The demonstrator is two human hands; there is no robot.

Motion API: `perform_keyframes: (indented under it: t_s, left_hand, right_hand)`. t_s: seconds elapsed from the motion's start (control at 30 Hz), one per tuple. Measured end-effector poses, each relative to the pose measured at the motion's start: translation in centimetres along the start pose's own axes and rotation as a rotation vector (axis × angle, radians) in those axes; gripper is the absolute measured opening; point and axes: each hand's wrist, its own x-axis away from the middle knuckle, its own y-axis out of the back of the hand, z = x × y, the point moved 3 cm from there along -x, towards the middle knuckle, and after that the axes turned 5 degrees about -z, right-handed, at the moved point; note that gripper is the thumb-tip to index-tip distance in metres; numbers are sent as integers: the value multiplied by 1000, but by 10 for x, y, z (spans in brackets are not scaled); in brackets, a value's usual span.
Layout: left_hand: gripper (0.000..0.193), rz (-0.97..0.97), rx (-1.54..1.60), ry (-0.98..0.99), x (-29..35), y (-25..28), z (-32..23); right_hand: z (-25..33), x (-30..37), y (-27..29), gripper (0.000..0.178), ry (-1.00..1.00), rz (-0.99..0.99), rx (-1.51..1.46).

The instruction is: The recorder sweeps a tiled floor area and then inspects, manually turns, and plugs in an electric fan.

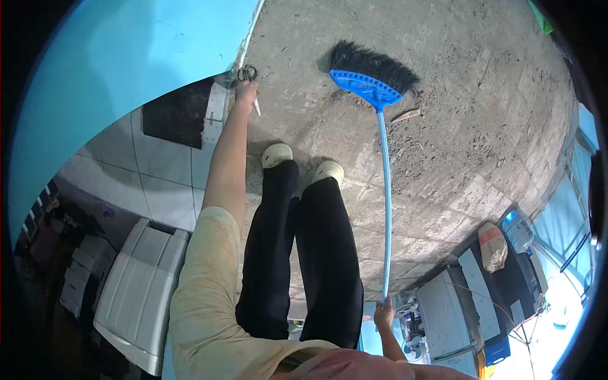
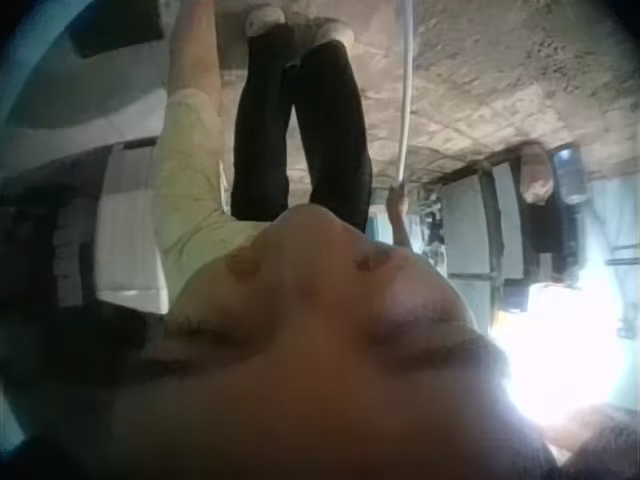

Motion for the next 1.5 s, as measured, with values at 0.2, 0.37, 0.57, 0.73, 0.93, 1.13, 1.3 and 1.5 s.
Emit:
perform_keyframes:
  t_s: [0.2, 0.37, 0.57, 0.73, 0.93, 1.13, 1.3, 1.5]
  left_hand:
    - [16, -333, 5, 61, -75, 12, 33]
    - [23, -418, -350, -86, -59, -1, 37]
    - [27, -535, -303, -303, 0, 8, 33]
    - [27, -544, -35, -699, 63, 100, 26]
    - [32, -667, -409, -566, 30, 216, 20]
    - [37, -638, -854, -532, 0, 215, -9]
    - [48, -595, -618, -372, 52, 175, -3]
    - [32, -256, -797, -375, 169, 175, 98]
  right_hand:
    - [2, -11, -19, 36, 36, 24, 38]
    - [14, -13, -12, 33, -17, 61, 73]
    - [17, -9, -7, 34, -40, 15, 44]
    - [12, 8, 6, 29, 13, -250, 27]
    - [30, 21, 23, 26, 154, -320, -41]
    - [22, 23, 16, 22, 126, -355, 35]
    - [22, 34, 31, 20, 233, -492, 95]
    - [36, 95, 110, 17, 307, -259, -106]
